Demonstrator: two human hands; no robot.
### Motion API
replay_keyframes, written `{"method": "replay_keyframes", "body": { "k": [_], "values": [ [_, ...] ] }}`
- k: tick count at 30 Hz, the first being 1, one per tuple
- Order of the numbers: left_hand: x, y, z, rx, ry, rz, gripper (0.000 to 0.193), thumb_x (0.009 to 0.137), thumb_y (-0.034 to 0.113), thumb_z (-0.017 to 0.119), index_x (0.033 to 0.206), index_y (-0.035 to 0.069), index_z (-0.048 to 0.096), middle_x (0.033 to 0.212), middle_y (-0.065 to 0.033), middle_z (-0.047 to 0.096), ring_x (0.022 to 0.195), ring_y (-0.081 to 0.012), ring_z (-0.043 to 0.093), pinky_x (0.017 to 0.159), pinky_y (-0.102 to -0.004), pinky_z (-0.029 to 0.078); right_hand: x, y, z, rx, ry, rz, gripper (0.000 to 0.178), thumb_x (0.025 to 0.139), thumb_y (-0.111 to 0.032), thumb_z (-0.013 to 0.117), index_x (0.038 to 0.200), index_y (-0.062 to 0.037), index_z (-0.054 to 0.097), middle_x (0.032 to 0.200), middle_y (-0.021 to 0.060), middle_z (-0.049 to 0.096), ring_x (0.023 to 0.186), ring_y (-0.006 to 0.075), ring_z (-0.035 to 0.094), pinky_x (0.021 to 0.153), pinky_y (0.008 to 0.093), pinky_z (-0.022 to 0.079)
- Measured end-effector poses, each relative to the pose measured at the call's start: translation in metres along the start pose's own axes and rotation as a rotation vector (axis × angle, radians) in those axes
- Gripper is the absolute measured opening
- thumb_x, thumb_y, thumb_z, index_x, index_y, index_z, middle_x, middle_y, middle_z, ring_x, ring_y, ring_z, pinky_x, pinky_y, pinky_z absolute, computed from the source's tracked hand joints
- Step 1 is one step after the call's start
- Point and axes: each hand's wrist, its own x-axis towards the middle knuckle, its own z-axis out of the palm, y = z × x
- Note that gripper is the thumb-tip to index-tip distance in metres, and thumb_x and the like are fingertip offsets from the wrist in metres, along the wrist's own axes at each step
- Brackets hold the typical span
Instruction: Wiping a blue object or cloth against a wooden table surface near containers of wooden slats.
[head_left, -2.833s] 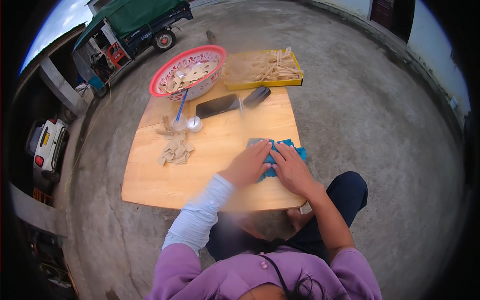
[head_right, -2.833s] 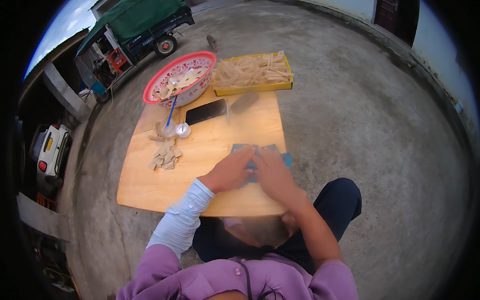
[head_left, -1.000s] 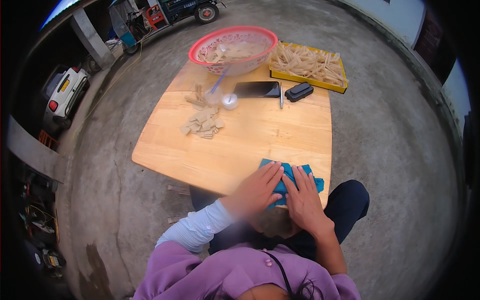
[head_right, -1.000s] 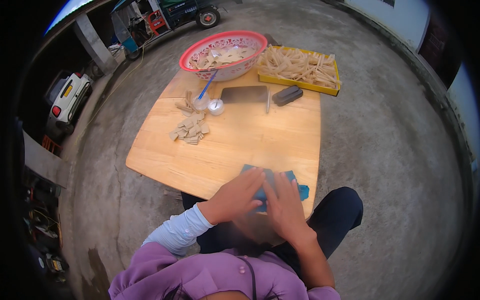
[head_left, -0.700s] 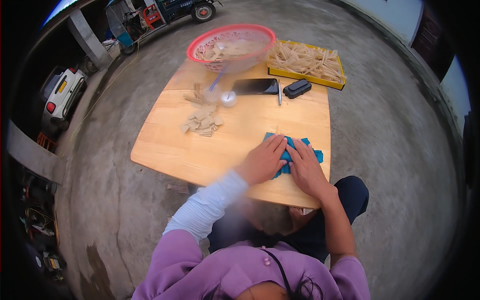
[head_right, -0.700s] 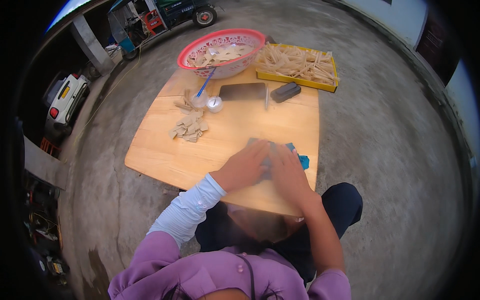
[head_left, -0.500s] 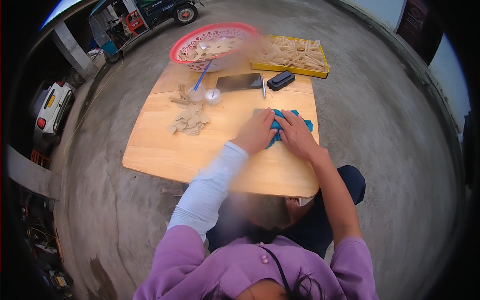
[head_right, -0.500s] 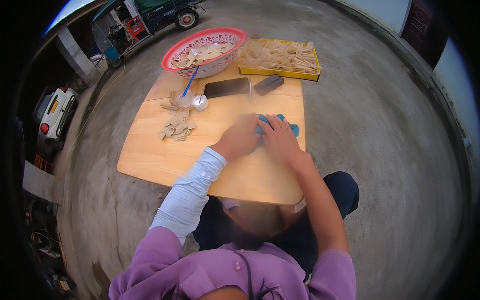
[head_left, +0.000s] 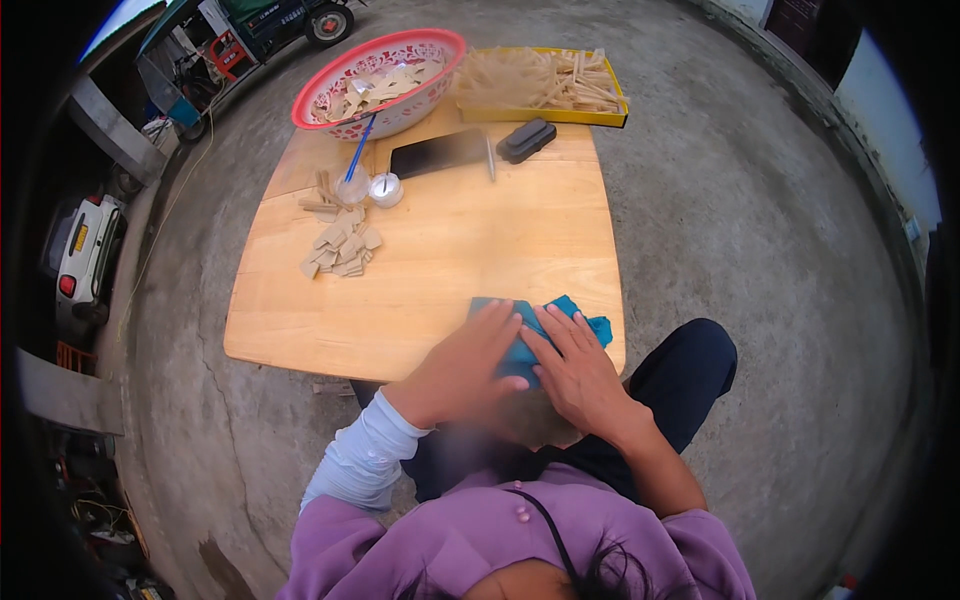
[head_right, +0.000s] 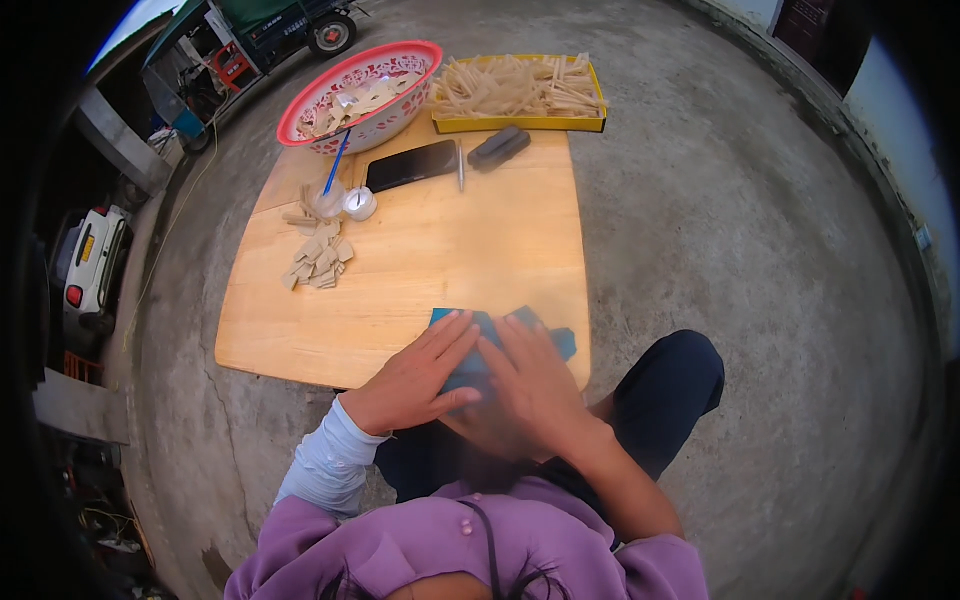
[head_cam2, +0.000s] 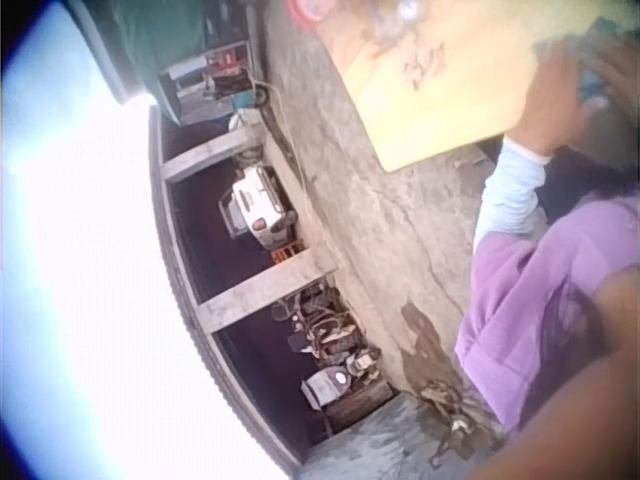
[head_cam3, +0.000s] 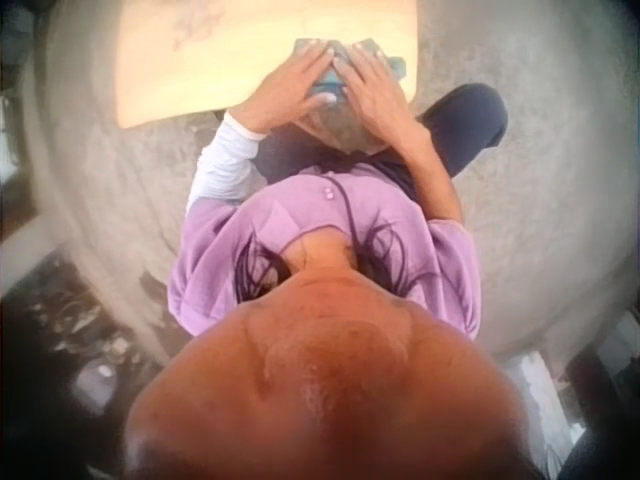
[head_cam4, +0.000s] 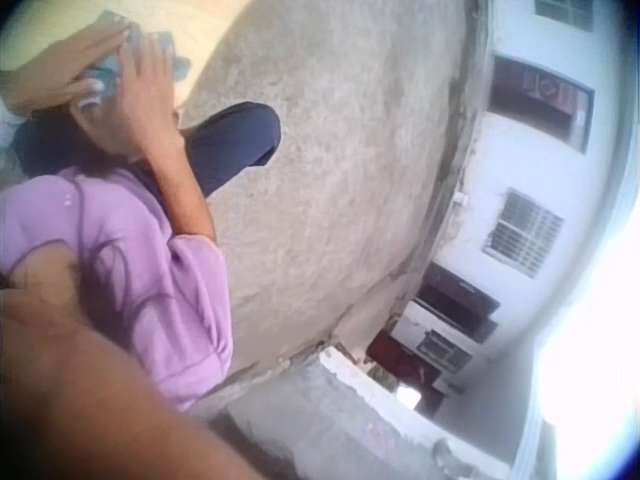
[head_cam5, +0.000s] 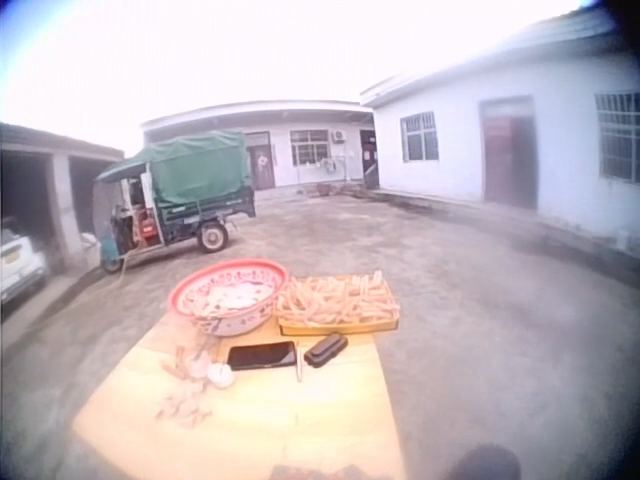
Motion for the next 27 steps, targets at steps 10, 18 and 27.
{"method": "replay_keyframes", "body": {
  "k": [10,18,27],
  "values": [
    [0.119,-0.116,0.002,-0.002,0.195,0.067,0.03,0.087,0.009,0.056,0.116,0.001,0.058,0.107,-0.0187,0.057,0.104,-0.0373,0.054,0.092,-0.0418,0.044,0.004,0.003,0.005,0.031,0.012,0.005,0.049,0.086,-0.009,0.058,0.134,-0.0035,0.046,0.141,0.0211,0.039,0.132,0.0392,0.038,0.111,0.0526,0.029],
    [0.146,-0.145,0.011,-0.074,0.31,-0.147,0.03,0.087,0.008,0.053,0.115,-0.001,0.057,0.112,-0.0211,0.059,0.109,-0.0384,0.053,0.096,-0.0416,0.043,0.008,-0.001,-0.002,0.065,-0.022,0.012,0.049,0.088,-0.011,0.057,0.135,-0.0039,0.045,0.142,0.0202,0.039,0.134,0.0374,0.037,0.111,0.0525,0.029],
    [0.068,-0.045,0.008,-0.24,0.098,0.013,0.053,0.087,0.019,0.063,0.133,-0.001,0.045,0.134,-0.022,0.049,0.125,-0.0375,0.045,0.106,-0.0419,0.036,0.064,0.044,-0.01,0.038,-0.113,0.005,0.048,0.092,-0.013,0.051,0.138,-0.0048,0.041,0.143,0.0205,0.038,0.135,0.0373,0.035,0.113,0.0509,0.025]
  ]
}}
